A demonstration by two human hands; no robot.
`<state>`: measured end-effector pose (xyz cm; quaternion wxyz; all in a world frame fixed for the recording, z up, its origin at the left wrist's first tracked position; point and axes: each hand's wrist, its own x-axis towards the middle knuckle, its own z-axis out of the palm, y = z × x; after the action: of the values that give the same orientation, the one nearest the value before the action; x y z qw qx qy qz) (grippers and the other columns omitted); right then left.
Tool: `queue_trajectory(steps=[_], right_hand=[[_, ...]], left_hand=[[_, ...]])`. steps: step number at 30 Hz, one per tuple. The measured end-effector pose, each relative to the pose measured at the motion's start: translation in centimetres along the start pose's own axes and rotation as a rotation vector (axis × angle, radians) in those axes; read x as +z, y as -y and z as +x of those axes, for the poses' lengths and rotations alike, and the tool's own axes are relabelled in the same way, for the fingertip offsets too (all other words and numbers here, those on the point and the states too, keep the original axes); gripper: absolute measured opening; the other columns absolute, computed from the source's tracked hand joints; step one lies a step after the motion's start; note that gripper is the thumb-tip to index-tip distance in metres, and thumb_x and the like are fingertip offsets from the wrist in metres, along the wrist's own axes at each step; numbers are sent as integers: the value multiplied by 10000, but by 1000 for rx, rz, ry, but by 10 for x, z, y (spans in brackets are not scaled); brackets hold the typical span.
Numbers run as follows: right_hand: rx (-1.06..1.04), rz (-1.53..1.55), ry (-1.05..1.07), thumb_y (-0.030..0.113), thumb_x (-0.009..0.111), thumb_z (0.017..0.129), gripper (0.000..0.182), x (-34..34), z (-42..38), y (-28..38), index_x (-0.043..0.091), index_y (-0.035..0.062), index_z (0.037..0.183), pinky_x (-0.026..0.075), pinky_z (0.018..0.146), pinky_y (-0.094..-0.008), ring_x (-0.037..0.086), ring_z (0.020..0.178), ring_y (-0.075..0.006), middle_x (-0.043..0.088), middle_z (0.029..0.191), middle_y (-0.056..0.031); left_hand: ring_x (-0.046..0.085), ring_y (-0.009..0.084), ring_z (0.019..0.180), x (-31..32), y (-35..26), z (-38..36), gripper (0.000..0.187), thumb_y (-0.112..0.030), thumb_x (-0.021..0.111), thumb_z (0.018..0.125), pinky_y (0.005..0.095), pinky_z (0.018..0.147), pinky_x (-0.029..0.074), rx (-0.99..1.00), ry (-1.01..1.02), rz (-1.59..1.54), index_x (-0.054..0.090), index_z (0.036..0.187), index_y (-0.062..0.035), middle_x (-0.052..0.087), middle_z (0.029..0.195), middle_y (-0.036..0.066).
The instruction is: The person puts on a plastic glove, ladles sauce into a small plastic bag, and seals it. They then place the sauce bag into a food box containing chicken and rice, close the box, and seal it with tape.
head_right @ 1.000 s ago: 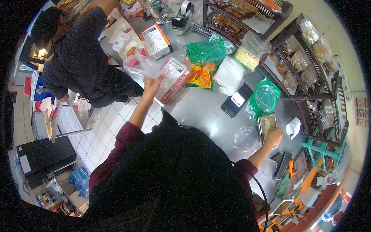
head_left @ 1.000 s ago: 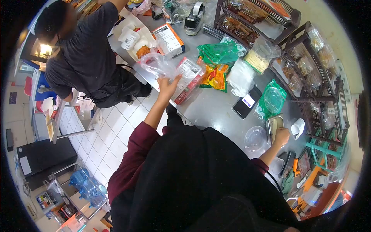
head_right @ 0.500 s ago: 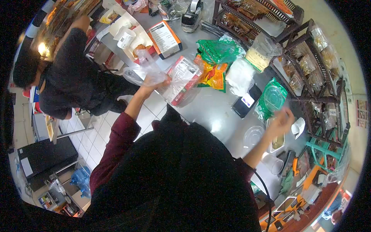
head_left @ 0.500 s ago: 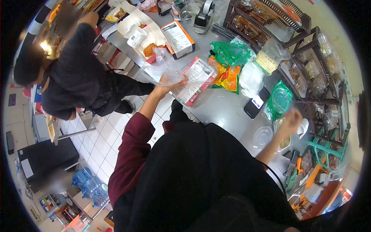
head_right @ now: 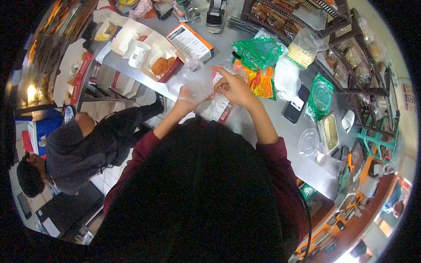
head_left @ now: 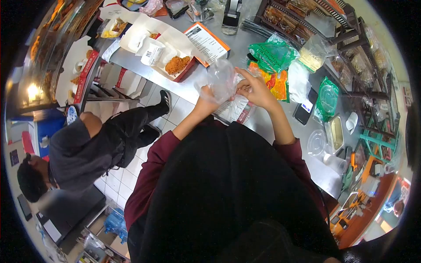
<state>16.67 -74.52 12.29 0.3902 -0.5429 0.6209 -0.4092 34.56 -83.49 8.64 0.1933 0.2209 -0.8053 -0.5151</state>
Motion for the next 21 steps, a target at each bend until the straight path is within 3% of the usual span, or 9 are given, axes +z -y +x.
queue_trajectory(steps=[1,3,4,5,8,12,15,18,21], right_hand=[[-49,-95,-110,-14,666,681,468,3,-3,-3,577,53,1135,460,763,-323,605,810,-193,652,896,-84],[-246,-410,-535,34,693,674,405,19,-16,1,606,72,1068,426,811,-355,574,901,-203,626,959,-64],[-342,-574,-744,57,707,670,374,27,-25,5,621,82,1034,409,835,-371,558,947,-207,612,991,-54],[-336,-498,-686,142,759,640,333,37,-36,0,642,125,951,341,870,-398,518,1001,-214,578,1010,-13],[-268,-711,-553,180,782,615,326,68,-38,-3,643,142,906,301,868,-389,527,968,-191,579,981,5],[-282,-834,-821,218,731,667,207,96,-29,-18,636,154,839,276,868,-409,539,927,-164,584,901,58],[-161,-850,-858,203,724,667,170,108,-30,-18,619,153,792,270,875,-406,551,903,-152,589,864,76],[-181,-809,-799,170,711,670,160,125,-47,-22,581,152,763,265,875,-394,554,895,-137,589,854,89],[-41,-499,-940,113,694,680,181,131,-46,-18,543,162,769,253,877,-375,561,861,-117,598,839,68]], left_hand=[[647,186,794,-4,-3,5,262,-79,731,728,310,662,528,-146,23,-207,634,961,-7,670,862,79],[650,177,805,-9,-3,16,277,-70,742,727,300,702,536,-447,71,-608,626,958,30,673,874,86],[647,171,785,-12,-3,19,266,-52,738,725,281,693,534,-495,81,-656,627,948,41,672,870,97],[645,165,765,-15,-2,23,254,-34,733,723,261,684,532,-545,90,-703,628,938,52,670,866,107],[639,155,742,-17,1,28,256,-13,732,714,246,668,531,-608,125,-777,628,935,63,662,868,120],[631,140,741,-17,10,31,269,-29,743,705,250,654,531,-656,174,-757,632,937,50,654,868,110],[627,144,747,-20,3,34,289,-63,759,697,260,651,517,-657,207,-705,635,934,46,655,871,104],[624,142,762,-16,12,32,289,-86,761,701,271,664,503,-651,203,-646,639,930,42,659,876,103],[624,142,853,-17,12,31,288,-65,751,719,285,772,491,-645,231,-562,645,966,38,664,947,96]])
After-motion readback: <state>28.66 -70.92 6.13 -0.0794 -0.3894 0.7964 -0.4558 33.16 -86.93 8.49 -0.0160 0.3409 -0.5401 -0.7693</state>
